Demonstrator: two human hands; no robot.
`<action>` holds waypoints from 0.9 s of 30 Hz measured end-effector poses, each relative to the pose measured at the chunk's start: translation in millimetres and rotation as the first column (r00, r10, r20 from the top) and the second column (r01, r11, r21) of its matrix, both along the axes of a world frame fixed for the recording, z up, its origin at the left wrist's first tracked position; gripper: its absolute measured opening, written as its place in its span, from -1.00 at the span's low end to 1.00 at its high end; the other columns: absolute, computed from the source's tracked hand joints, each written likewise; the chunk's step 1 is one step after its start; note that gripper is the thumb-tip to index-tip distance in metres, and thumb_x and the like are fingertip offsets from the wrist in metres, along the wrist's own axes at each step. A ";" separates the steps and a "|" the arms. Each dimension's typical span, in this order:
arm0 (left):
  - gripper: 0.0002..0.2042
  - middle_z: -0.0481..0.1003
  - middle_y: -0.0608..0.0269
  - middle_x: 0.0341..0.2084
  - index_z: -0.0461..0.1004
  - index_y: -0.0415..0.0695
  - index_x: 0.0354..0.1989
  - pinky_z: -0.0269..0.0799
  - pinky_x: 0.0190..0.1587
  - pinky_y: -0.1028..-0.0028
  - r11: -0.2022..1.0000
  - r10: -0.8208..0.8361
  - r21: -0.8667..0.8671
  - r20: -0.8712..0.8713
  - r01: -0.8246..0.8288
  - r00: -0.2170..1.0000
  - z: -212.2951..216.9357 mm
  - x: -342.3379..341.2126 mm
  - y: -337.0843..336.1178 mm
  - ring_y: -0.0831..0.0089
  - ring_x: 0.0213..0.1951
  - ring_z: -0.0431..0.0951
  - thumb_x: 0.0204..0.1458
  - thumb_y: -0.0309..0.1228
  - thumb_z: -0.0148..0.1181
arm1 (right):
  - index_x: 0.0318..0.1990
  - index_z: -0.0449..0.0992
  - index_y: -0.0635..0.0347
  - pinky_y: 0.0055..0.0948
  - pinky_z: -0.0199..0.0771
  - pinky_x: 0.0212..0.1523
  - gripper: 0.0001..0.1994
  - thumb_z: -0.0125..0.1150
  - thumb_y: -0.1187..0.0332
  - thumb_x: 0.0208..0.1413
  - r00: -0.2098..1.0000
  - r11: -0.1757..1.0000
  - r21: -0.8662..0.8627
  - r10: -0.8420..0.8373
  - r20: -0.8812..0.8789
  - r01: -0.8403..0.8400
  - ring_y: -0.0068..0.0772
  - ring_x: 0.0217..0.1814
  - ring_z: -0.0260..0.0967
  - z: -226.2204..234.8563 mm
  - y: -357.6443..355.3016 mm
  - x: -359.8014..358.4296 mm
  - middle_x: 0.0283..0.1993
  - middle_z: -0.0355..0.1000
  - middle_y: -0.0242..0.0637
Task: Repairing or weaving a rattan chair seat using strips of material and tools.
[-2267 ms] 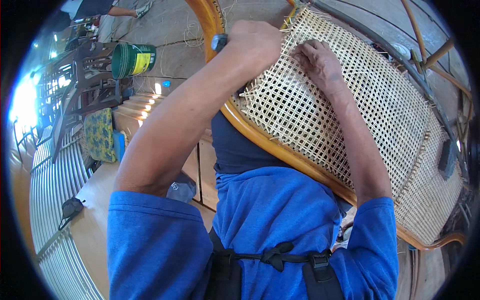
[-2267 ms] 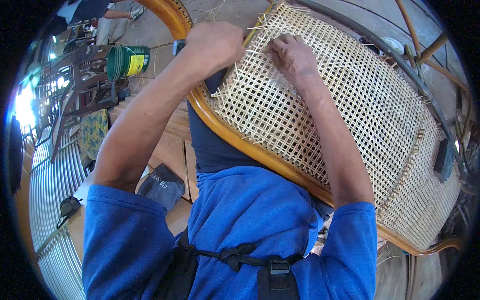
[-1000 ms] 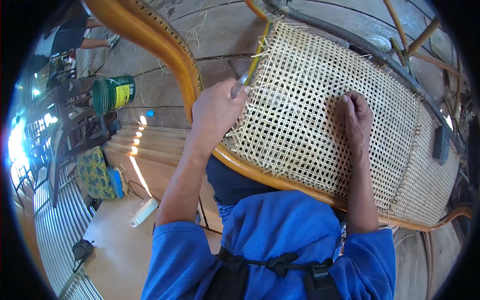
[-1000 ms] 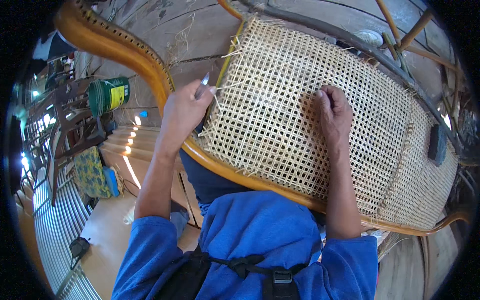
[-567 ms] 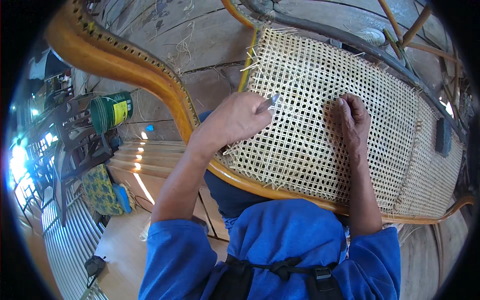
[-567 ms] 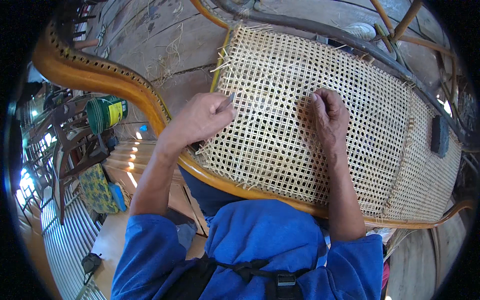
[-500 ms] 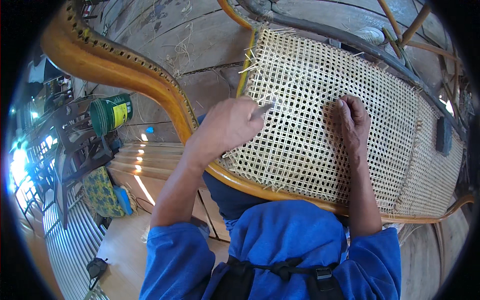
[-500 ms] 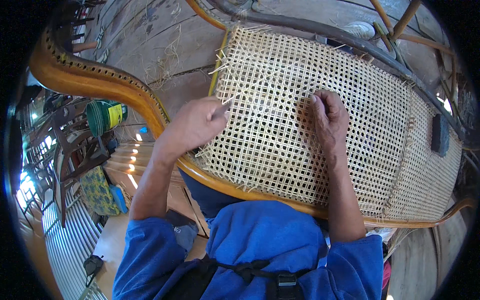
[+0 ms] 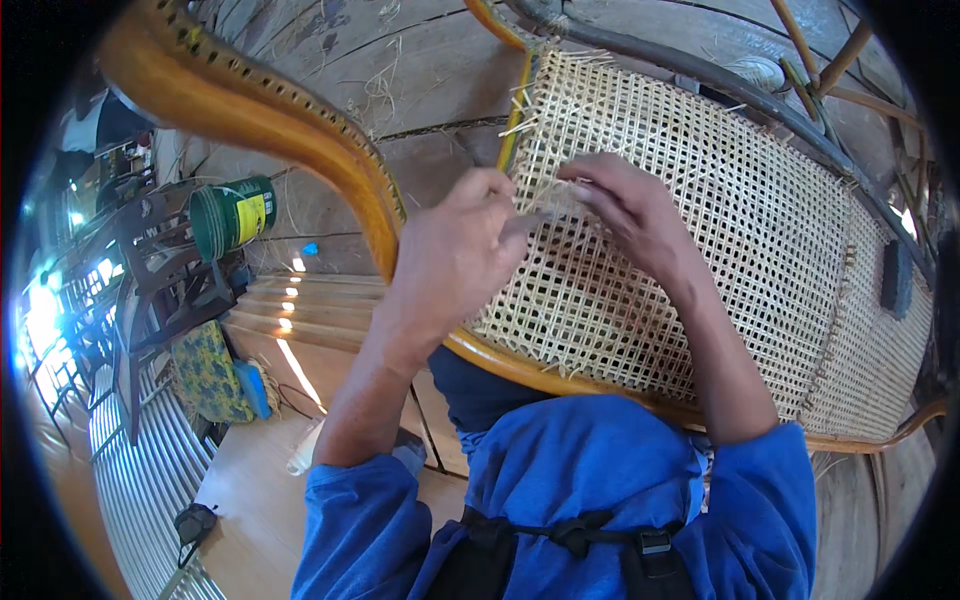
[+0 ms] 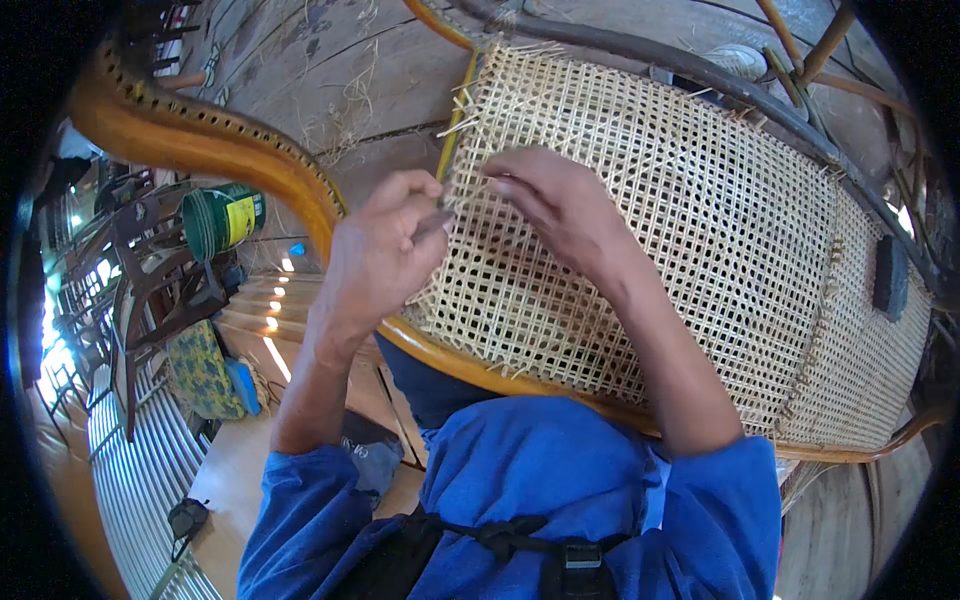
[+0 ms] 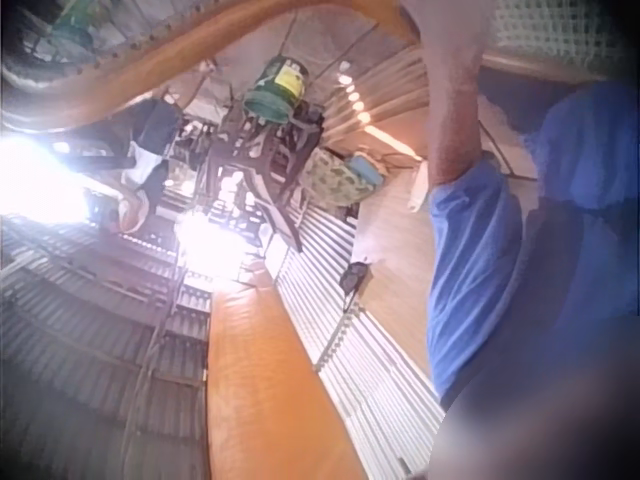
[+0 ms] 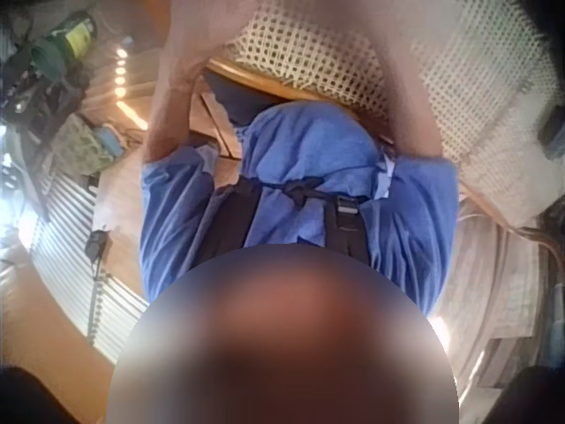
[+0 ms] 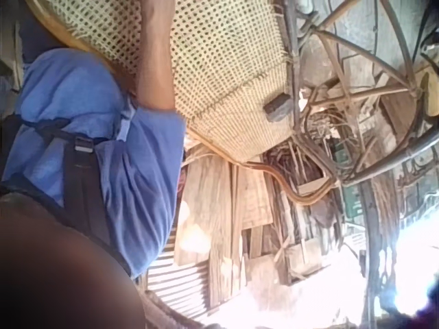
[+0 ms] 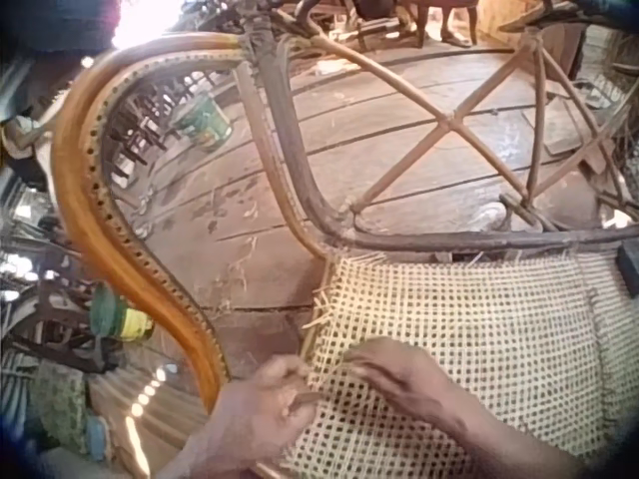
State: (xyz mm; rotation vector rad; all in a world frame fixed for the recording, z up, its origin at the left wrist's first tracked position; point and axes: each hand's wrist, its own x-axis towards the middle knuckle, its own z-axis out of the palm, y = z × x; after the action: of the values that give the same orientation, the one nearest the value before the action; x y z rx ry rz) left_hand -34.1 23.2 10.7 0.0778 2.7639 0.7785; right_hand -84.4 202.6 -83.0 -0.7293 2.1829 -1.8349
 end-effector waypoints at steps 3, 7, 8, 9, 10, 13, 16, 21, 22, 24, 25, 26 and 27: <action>-0.78 0.43 0.11 -0.30 0.47 -0.23 -0.38 0.40 -0.24 0.17 0.997 0.036 -0.064 0.058 -0.032 0.998 9.0 -9.9 -3.5 0.07 -0.31 0.50 -0.06 -0.31 0.07 | -0.20 0.51 0.20 -0.43 0.43 -0.26 -0.85 0.11 0.38 0.12 0.898 0.945 -0.111 0.326 0.295 -0.307 -0.41 -0.28 0.43 -4.9 -25.2 -10.1 -0.30 0.47 -0.23; -0.69 0.42 0.03 -0.35 0.46 -0.20 -0.35 0.36 -0.26 0.15 0.953 0.001 -0.303 0.099 0.029 0.995 5.8 -16.2 -7.3 0.02 -0.30 0.48 0.06 -0.19 -0.05 | -0.23 0.52 0.20 -0.44 0.42 -0.30 -0.86 0.15 0.38 0.09 0.955 0.971 0.049 0.220 0.199 -0.234 -0.41 -0.37 0.40 -3.9 -20.5 -11.8 -0.37 0.47 -0.27; -0.69 0.42 0.03 -0.35 0.46 -0.20 -0.35 0.36 -0.26 0.15 0.951 0.011 -0.309 0.097 0.020 0.995 7.2 -17.8 -8.0 0.02 -0.30 0.48 0.06 -0.19 -0.05 | -0.23 0.52 0.20 -0.44 0.42 -0.30 -0.86 0.15 0.38 0.09 0.953 0.969 0.043 0.230 0.196 -0.243 -0.41 -0.37 0.40 -5.8 -21.4 -10.9 -0.37 0.47 -0.27; -0.66 0.47 -0.05 -0.35 0.46 -0.24 -0.33 0.38 -0.19 0.14 0.923 0.036 -0.383 0.185 0.038 0.982 6.7 -21.9 -8.9 -0.01 -0.27 0.50 0.05 -0.18 -0.07 | -0.24 0.52 0.19 -0.44 0.42 -0.31 -0.87 0.15 0.38 0.09 0.952 0.967 0.101 0.207 0.226 -0.235 -0.42 -0.38 0.40 -5.1 -21.4 -10.4 -0.39 0.46 -0.25; -0.63 0.51 -0.12 -0.35 0.45 -0.27 -0.30 0.40 -0.13 0.13 0.890 0.069 -0.452 0.268 0.063 0.961 6.1 -26.1 -9.8 -0.03 -0.24 0.52 0.04 -0.17 -0.10 | -0.24 0.52 0.19 -0.44 0.42 -0.31 -0.87 0.16 0.39 0.08 0.950 0.961 0.158 0.182 0.255 -0.227 -0.43 -0.39 0.40 -5.1 -21.1 -10.5 -0.41 0.46 -0.24; -0.68 0.52 -0.07 -0.38 0.48 -0.22 -0.33 0.40 -0.17 0.12 0.831 -0.033 -0.519 0.309 0.198 0.950 -1.0 -33.4 -12.7 -0.03 -0.25 0.52 0.03 -0.23 -0.11 | -0.33 0.52 0.22 -0.42 0.38 -0.34 -0.89 0.19 0.39 0.05 0.976 0.961 0.209 0.151 0.158 -0.183 -0.39 -0.41 0.37 -20.9 -18.3 -9.5 -0.45 0.42 -0.22; -0.74 0.52 -0.01 -0.38 0.49 -0.15 -0.33 0.41 -0.21 0.11 0.773 -0.068 -0.565 0.379 0.289 0.923 -0.7 -42.3 -10.6 0.00 -0.26 0.52 0.03 -0.28 -0.10 | -0.42 0.51 0.28 -0.37 0.30 -0.36 -0.90 0.26 0.44 -0.04 0.993 0.948 0.306 0.110 -0.049 -0.090 -0.32 -0.44 0.29 -30.2 -19.8 -1.7 -0.51 0.34 -0.18; -0.76 0.53 -0.05 -0.41 0.51 -0.15 -0.37 0.42 -0.22 0.12 0.724 -0.116 -0.616 0.334 0.310 0.936 11.0 -45.8 8.2 0.03 -0.27 0.54 0.01 -0.34 -0.11 | -0.46 0.52 0.28 -0.36 0.29 -0.36 -0.84 0.35 0.39 -0.13 0.999 0.955 0.295 0.034 -0.007 -0.031 -0.31 -0.43 0.30 -34.0 -21.4 2.4 -0.48 0.36 -0.16; -0.76 0.53 -0.04 -0.44 0.51 -0.16 -0.38 0.43 -0.23 0.12 0.717 -0.125 -0.628 0.310 0.302 0.942 16.2 -46.2 13.6 0.04 -0.29 0.54 0.00 -0.34 -0.10 | -0.47 0.52 0.29 -0.36 0.30 -0.38 -0.82 0.35 0.37 -0.12 1.000 0.958 0.287 0.018 0.018 -0.023 -0.33 -0.45 0.31 -33.6 -21.3 0.8 -0.49 0.38 -0.18; -0.77 0.53 -0.03 -0.46 0.52 -0.16 -0.38 0.43 -0.24 0.12 0.706 -0.135 -0.644 0.287 0.295 0.948 23.1 -45.2 20.6 0.04 -0.31 0.55 0.00 -0.34 -0.09 | -0.48 0.52 0.30 -0.36 0.31 -0.45 -0.81 0.34 0.34 -0.11 0.987 0.949 0.296 0.070 0.147 -0.111 -0.38 -0.53 0.30 -29.2 -18.4 -9.2 -0.58 0.39 -0.21; -0.77 0.53 -0.03 -0.48 0.52 -0.17 -0.39 0.44 -0.26 0.13 0.699 -0.130 -0.645 0.310 0.309 0.942 25.5 -44.3 22.5 0.04 -0.33 0.55 -0.01 -0.35 -0.08 | -0.49 0.52 0.29 -0.35 0.29 -0.49 -0.82 0.32 0.34 -0.11 0.961 0.933 0.311 0.100 0.256 -0.180 -0.40 -0.57 0.27 -25.1 -17.0 -12.3 -0.62 0.38 -0.23; -0.77 0.53 -0.02 -0.49 0.53 -0.18 -0.40 0.45 -0.28 0.13 0.693 -0.125 -0.645 0.334 0.323 0.934 27.1 -43.3 24.1 0.04 -0.35 0.56 -0.02 -0.36 -0.07 | -0.50 0.53 0.28 -0.34 0.28 -0.52 -0.83 0.30 0.34 -0.10 0.923 0.915 0.318 0.127 0.363 -0.251 -0.42 -0.62 0.23 -21.0 -16.0 -15.2 -0.66 0.37 -0.24; -0.77 0.53 -0.02 -0.49 0.53 -0.18 -0.40 0.45 -0.28 0.13 0.689 -0.125 -0.648 0.333 0.323 0.935 25.9 -41.1 25.5 0.04 -0.35 0.56 -0.02 -0.36 -0.07 | -0.53 0.52 0.26 -0.35 0.26 -0.54 -0.83 0.27 0.33 -0.11 0.900 0.898 0.340 0.122 0.419 -0.280 -0.45 -0.63 0.21 -15.7 -16.3 -18.1 -0.68 0.35 -0.23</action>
State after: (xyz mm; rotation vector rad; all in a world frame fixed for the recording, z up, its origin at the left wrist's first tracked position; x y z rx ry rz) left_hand -75.2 48.7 36.6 0.1492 2.5237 -0.3350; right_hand -102.5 186.3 -98.7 -0.4402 2.0218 -1.2472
